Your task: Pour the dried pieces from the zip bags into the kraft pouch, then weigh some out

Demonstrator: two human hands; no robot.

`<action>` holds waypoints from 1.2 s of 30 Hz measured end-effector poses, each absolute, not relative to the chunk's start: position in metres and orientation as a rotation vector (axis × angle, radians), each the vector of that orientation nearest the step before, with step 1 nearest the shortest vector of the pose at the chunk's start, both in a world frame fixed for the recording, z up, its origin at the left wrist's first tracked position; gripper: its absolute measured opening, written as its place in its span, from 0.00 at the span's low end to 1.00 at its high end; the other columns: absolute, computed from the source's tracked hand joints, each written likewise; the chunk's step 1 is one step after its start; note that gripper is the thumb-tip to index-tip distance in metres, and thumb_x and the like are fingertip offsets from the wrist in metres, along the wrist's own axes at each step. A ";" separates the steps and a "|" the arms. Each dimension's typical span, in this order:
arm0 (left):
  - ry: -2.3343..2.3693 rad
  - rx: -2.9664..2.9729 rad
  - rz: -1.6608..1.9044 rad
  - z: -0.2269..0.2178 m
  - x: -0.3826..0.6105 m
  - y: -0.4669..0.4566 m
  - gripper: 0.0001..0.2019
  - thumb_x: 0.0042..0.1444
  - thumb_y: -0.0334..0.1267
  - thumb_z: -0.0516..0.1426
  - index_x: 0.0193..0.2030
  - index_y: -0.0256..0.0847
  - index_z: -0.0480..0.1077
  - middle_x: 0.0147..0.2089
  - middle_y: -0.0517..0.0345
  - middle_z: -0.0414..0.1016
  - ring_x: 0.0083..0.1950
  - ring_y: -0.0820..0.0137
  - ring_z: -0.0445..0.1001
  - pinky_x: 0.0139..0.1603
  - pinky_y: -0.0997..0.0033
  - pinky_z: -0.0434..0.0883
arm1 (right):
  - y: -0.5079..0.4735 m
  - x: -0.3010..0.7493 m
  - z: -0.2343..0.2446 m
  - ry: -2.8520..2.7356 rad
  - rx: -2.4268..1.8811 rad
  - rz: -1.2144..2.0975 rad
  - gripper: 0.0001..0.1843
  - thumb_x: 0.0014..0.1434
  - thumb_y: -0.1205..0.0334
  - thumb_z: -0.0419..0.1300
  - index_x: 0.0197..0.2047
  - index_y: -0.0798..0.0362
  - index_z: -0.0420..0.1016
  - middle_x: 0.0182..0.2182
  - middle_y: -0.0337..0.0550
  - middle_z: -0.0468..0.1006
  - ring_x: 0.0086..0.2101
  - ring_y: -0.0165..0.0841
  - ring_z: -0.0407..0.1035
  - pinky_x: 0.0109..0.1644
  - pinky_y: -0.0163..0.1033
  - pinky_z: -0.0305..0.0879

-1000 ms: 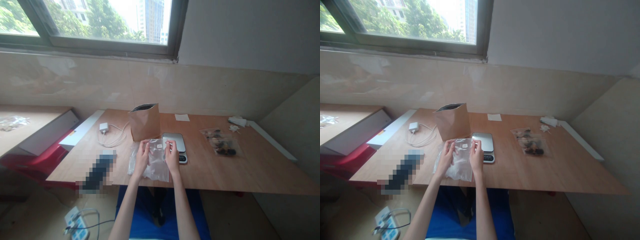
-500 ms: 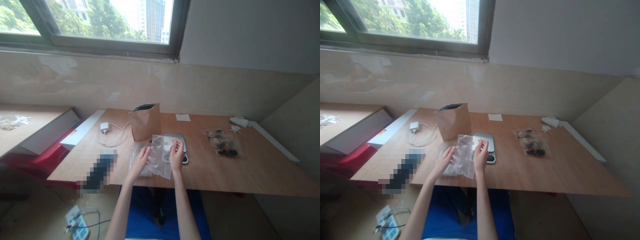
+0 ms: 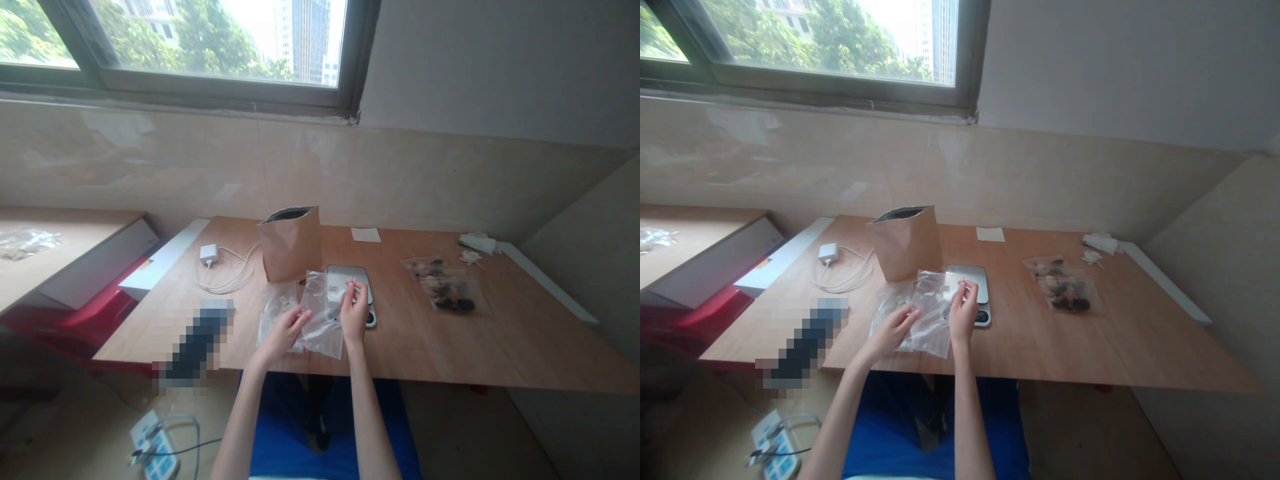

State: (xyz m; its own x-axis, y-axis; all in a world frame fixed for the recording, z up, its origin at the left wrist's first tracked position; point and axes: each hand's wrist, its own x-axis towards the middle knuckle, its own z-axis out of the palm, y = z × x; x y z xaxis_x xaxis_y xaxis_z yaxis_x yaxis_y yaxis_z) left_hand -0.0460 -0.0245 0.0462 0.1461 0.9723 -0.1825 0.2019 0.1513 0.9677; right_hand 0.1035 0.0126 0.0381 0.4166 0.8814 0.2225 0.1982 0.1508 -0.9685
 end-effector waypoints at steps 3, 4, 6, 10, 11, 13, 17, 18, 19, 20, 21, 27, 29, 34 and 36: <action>1.293 1.340 0.842 0.047 -0.050 -0.026 0.17 0.53 0.53 0.53 0.25 0.42 0.61 0.18 0.68 0.53 0.18 0.77 0.52 0.18 0.77 0.50 | 0.012 0.102 0.037 -1.077 -1.351 0.687 0.15 0.61 0.48 0.46 0.38 0.51 0.61 0.21 0.36 0.66 0.20 0.28 0.62 0.23 0.32 0.59; 1.295 1.339 0.844 0.048 -0.051 -0.026 0.17 0.52 0.53 0.53 0.25 0.42 0.61 0.18 0.68 0.54 0.18 0.77 0.54 0.18 0.77 0.51 | 0.012 0.101 0.037 -1.077 -1.347 0.695 0.15 0.61 0.48 0.46 0.38 0.51 0.61 0.21 0.35 0.65 0.20 0.28 0.61 0.22 0.32 0.59; 1.296 1.317 0.854 0.048 -0.053 -0.027 0.16 0.52 0.52 0.54 0.24 0.42 0.62 0.19 0.67 0.56 0.19 0.76 0.57 0.19 0.77 0.54 | 0.012 0.100 0.036 -1.073 -1.346 0.716 0.16 0.61 0.47 0.46 0.38 0.51 0.61 0.20 0.34 0.64 0.19 0.28 0.60 0.19 0.31 0.57; 1.331 1.308 0.852 0.051 -0.060 -0.028 0.16 0.51 0.53 0.54 0.25 0.41 0.65 0.19 0.67 0.57 0.20 0.75 0.58 0.20 0.77 0.57 | 0.011 0.099 0.036 -1.104 -1.356 0.789 0.18 0.60 0.45 0.46 0.39 0.51 0.63 0.20 0.34 0.65 0.17 0.27 0.59 0.15 0.30 0.54; 1.351 1.321 0.848 0.053 -0.063 -0.029 0.16 0.52 0.53 0.54 0.26 0.41 0.66 0.20 0.66 0.58 0.19 0.76 0.59 0.20 0.77 0.57 | 0.011 0.100 0.036 -1.133 -1.340 0.801 0.18 0.60 0.45 0.47 0.39 0.51 0.64 0.22 0.35 0.66 0.17 0.27 0.60 0.16 0.30 0.55; 1.400 1.341 0.850 0.055 -0.070 -0.030 0.16 0.52 0.53 0.54 0.28 0.41 0.68 0.21 0.65 0.61 0.20 0.75 0.61 0.20 0.77 0.58 | 0.012 0.104 0.035 -1.195 -1.301 0.818 0.19 0.60 0.45 0.48 0.38 0.52 0.65 0.24 0.36 0.68 0.18 0.26 0.61 0.18 0.30 0.57; 1.533 1.330 0.893 0.058 -0.087 -0.033 0.16 0.51 0.53 0.53 0.29 0.41 0.70 0.20 0.64 0.62 0.20 0.74 0.62 0.20 0.77 0.57 | 0.016 0.120 0.028 -1.189 -1.330 0.831 0.19 0.62 0.46 0.44 0.41 0.52 0.65 0.23 0.33 0.66 0.14 0.23 0.57 0.18 0.30 0.54; 1.565 1.318 0.901 0.057 -0.091 -0.034 0.17 0.51 0.53 0.53 0.30 0.41 0.70 0.19 0.65 0.60 0.20 0.74 0.62 0.19 0.77 0.56 | 0.017 0.125 0.026 -1.169 -1.354 0.798 0.19 0.62 0.47 0.44 0.42 0.52 0.65 0.23 0.33 0.66 0.15 0.24 0.57 0.19 0.31 0.56; 1.595 1.304 0.906 0.056 -0.095 -0.035 0.17 0.51 0.54 0.53 0.30 0.41 0.70 0.18 0.65 0.59 0.20 0.74 0.61 0.19 0.77 0.56 | 0.018 0.132 0.024 -1.154 -1.382 0.743 0.19 0.62 0.48 0.44 0.41 0.53 0.66 0.23 0.34 0.66 0.17 0.25 0.59 0.22 0.32 0.58; 1.621 1.287 0.910 0.055 -0.099 -0.035 0.18 0.51 0.54 0.53 0.30 0.41 0.70 0.18 0.66 0.58 0.19 0.74 0.61 0.19 0.77 0.55 | 0.019 0.139 0.022 -1.142 -1.413 0.668 0.18 0.61 0.50 0.45 0.41 0.53 0.67 0.25 0.36 0.68 0.20 0.27 0.62 0.26 0.33 0.61; 1.644 1.270 0.909 0.053 -0.101 -0.036 0.18 0.51 0.55 0.52 0.31 0.41 0.70 0.17 0.66 0.58 0.19 0.73 0.62 0.20 0.77 0.55 | 0.020 0.146 0.020 -1.133 -1.446 0.580 0.17 0.61 0.51 0.45 0.40 0.54 0.67 0.26 0.39 0.69 0.24 0.30 0.65 0.31 0.36 0.63; 1.931 1.330 0.810 0.047 -0.110 -0.039 0.14 0.51 0.51 0.54 0.29 0.43 0.68 0.20 0.61 0.65 0.25 0.66 0.68 0.27 0.73 0.59 | 0.023 0.204 0.003 -1.146 -1.599 0.011 0.15 0.56 0.62 0.46 0.39 0.57 0.71 0.38 0.56 0.72 0.43 0.42 0.63 0.51 0.51 0.57; 2.049 1.356 0.808 0.044 -0.111 -0.039 0.13 0.49 0.51 0.57 0.30 0.43 0.67 0.23 0.59 0.67 0.30 0.62 0.71 0.30 0.71 0.61 | 0.028 0.226 -0.005 -1.128 -1.673 -0.116 0.16 0.54 0.64 0.46 0.41 0.58 0.71 0.40 0.59 0.70 0.46 0.45 0.62 0.53 0.53 0.54; 2.183 1.510 0.785 0.029 -0.111 -0.036 0.19 0.48 0.53 0.57 0.36 0.38 0.65 0.33 0.48 0.70 0.42 0.52 0.72 0.40 0.62 0.66 | 0.043 0.274 -0.022 -1.121 -1.888 -0.185 0.23 0.49 0.68 0.50 0.47 0.67 0.69 0.53 0.69 0.61 0.55 0.51 0.54 0.57 0.55 0.48; 2.242 1.651 0.732 0.026 -0.109 -0.036 0.22 0.50 0.50 0.55 0.43 0.33 0.65 0.42 0.40 0.69 0.47 0.50 0.70 0.45 0.58 0.66 | 0.047 0.287 -0.024 -1.121 -1.968 -0.169 0.24 0.48 0.69 0.51 0.49 0.68 0.68 0.55 0.69 0.58 0.55 0.52 0.52 0.56 0.55 0.48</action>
